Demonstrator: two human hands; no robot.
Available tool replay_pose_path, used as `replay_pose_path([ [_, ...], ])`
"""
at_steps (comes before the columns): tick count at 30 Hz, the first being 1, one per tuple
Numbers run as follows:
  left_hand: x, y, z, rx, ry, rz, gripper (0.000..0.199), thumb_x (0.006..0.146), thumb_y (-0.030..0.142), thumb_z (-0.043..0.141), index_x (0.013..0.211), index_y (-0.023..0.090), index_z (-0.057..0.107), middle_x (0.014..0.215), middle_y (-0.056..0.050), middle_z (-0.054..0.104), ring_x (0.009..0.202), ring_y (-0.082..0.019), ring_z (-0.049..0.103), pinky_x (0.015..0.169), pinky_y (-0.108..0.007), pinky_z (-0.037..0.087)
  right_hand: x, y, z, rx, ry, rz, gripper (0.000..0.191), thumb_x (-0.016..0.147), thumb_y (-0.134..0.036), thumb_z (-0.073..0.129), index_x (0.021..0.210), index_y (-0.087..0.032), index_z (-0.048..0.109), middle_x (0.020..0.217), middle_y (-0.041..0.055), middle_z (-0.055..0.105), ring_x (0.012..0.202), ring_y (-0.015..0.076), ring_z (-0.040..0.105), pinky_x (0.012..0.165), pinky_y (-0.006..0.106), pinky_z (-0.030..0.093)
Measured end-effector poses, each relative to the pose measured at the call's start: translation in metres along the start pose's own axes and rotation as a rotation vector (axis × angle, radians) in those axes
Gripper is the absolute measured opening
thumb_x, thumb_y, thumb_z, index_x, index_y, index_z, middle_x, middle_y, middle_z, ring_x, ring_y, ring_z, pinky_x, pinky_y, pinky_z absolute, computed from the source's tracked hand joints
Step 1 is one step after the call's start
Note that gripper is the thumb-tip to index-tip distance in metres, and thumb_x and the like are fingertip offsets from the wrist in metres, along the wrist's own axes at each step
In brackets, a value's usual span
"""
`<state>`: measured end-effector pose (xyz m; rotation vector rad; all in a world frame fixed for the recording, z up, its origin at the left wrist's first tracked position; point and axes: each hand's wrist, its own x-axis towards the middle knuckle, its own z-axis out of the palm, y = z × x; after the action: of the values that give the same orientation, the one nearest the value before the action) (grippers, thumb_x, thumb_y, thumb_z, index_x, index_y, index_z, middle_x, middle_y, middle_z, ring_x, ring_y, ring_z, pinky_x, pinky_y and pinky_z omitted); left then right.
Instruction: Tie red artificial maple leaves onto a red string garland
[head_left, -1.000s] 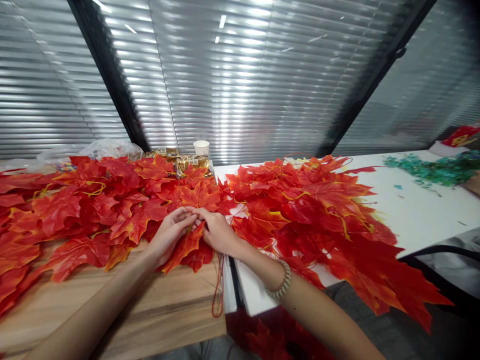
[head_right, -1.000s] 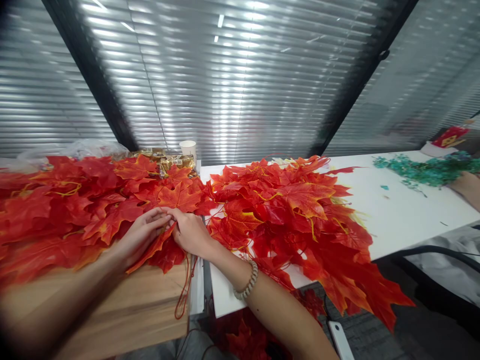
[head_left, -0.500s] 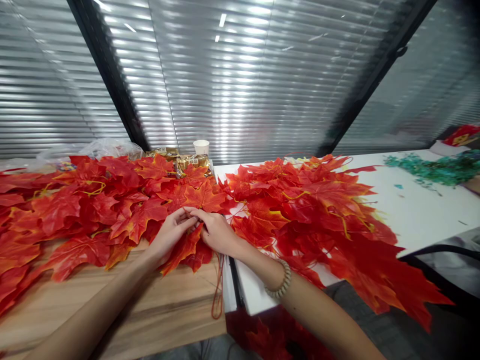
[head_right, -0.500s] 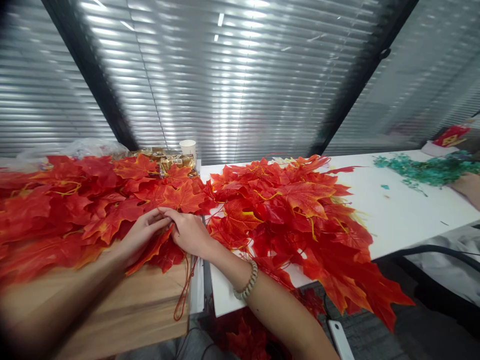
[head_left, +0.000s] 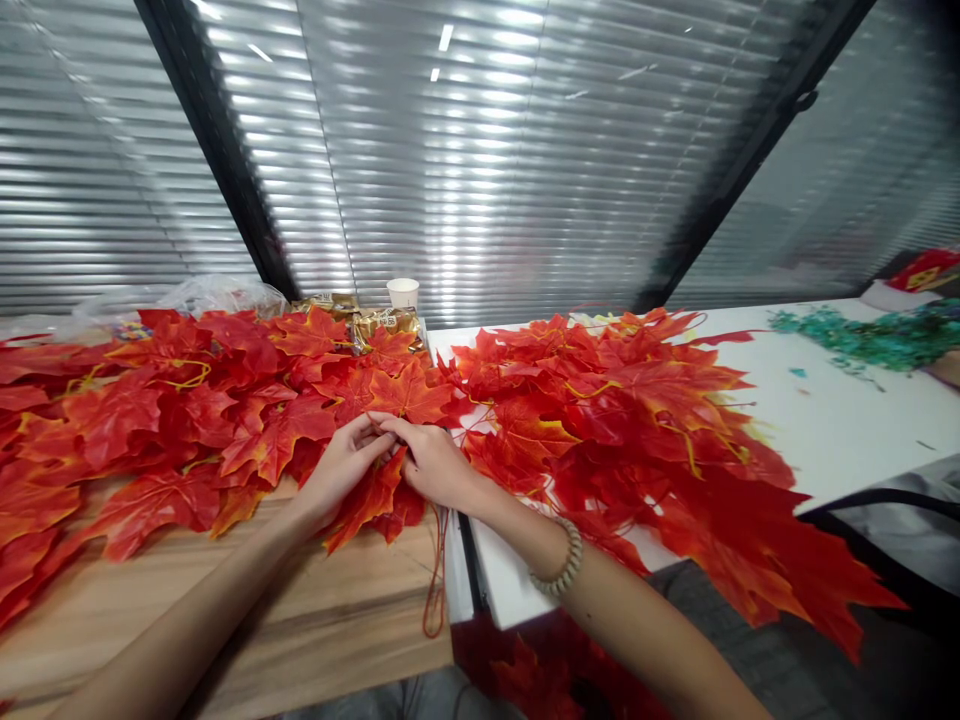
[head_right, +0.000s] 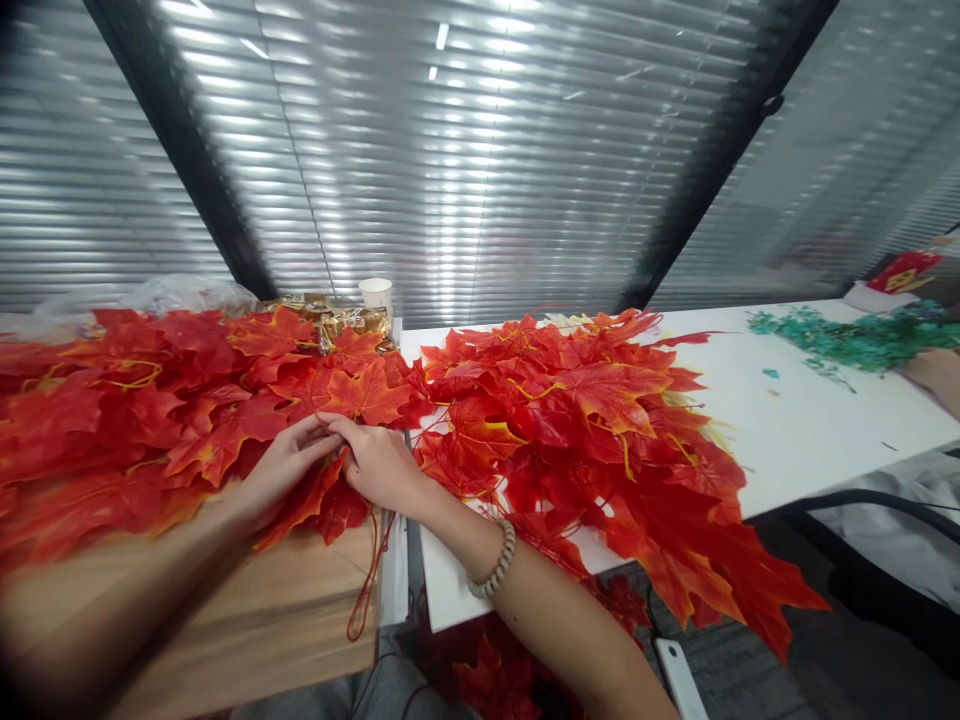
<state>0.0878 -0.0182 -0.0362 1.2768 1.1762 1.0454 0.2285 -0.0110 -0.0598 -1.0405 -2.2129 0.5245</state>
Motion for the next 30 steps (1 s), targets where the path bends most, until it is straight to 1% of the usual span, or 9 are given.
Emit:
replay_pose_path([
  [6, -0.0007, 0.0018, 0.0013, 0.008, 0.006, 0.008, 0.022, 0.066, 0.033, 0.068, 0.082, 0.018, 0.062, 0.084, -0.002, 0.067, 0.087, -0.02, 0.061, 0.079, -0.027, 0.046, -0.0001, -0.0006, -0.0002, -0.001, -0.016, 0.02, 0.057, 0.075, -0.003, 0.043, 0.129, -0.02, 0.046, 0.116, 0.0051, 0.061, 0.104, 0.0187, 0.059, 0.092, 0.03, 0.044],
  [11, -0.0002, 0.0015, 0.0005, 0.032, 0.005, 0.018, 0.022, 0.067, 0.033, 0.068, 0.082, 0.019, 0.062, 0.084, -0.003, 0.068, 0.088, -0.021, 0.062, 0.08, -0.028, 0.046, -0.0001, -0.0013, -0.0014, -0.016, -0.023, 0.023, 0.059, 0.075, -0.002, 0.043, 0.131, -0.019, 0.044, 0.117, 0.0055, 0.06, 0.103, 0.0189, 0.059, 0.091, 0.03, 0.044],
  [15, 0.0003, 0.0014, -0.0001, 0.049, -0.004, 0.013, 0.022, 0.068, 0.033, 0.067, 0.083, 0.019, 0.062, 0.085, -0.003, 0.068, 0.089, -0.021, 0.061, 0.08, -0.028, 0.046, -0.0005, -0.001, -0.0011, -0.024, -0.02, 0.019, 0.058, 0.074, -0.002, 0.043, 0.129, -0.019, 0.046, 0.119, 0.0056, 0.059, 0.101, 0.019, 0.059, 0.089, 0.03, 0.045],
  [19, 0.001, 0.0008, -0.0007, 0.057, -0.013, 0.024, 0.021, 0.069, 0.033, 0.066, 0.084, 0.019, 0.062, 0.085, -0.002, 0.067, 0.089, -0.021, 0.061, 0.081, -0.028, 0.046, -0.0002, -0.0005, -0.0002, -0.055, -0.018, 0.02, 0.055, 0.073, -0.003, 0.044, 0.127, -0.017, 0.048, 0.115, 0.0069, 0.061, 0.098, 0.0203, 0.061, 0.085, 0.03, 0.046],
  [24, 0.0009, 0.0006, -0.0013, 0.051, -0.021, 0.022, 0.022, 0.069, 0.033, 0.066, 0.085, 0.019, 0.062, 0.086, -0.002, 0.066, 0.089, -0.021, 0.06, 0.08, -0.028, 0.045, -0.0003, -0.0009, -0.0009, -0.065, -0.015, 0.024, 0.057, 0.074, -0.003, 0.044, 0.128, -0.019, 0.046, 0.116, 0.006, 0.061, 0.099, 0.0196, 0.06, 0.086, 0.029, 0.046],
  [30, 0.0004, 0.0013, -0.0007, 0.047, -0.009, 0.028, 0.022, 0.067, 0.034, 0.068, 0.083, 0.019, 0.062, 0.083, -0.002, 0.066, 0.087, -0.021, 0.06, 0.079, -0.029, 0.046, -0.0006, -0.0013, -0.0012, -0.08, -0.011, 0.016, 0.058, 0.072, -0.003, 0.044, 0.128, -0.018, 0.046, 0.112, 0.0074, 0.062, 0.095, 0.0213, 0.061, 0.083, 0.031, 0.047],
])
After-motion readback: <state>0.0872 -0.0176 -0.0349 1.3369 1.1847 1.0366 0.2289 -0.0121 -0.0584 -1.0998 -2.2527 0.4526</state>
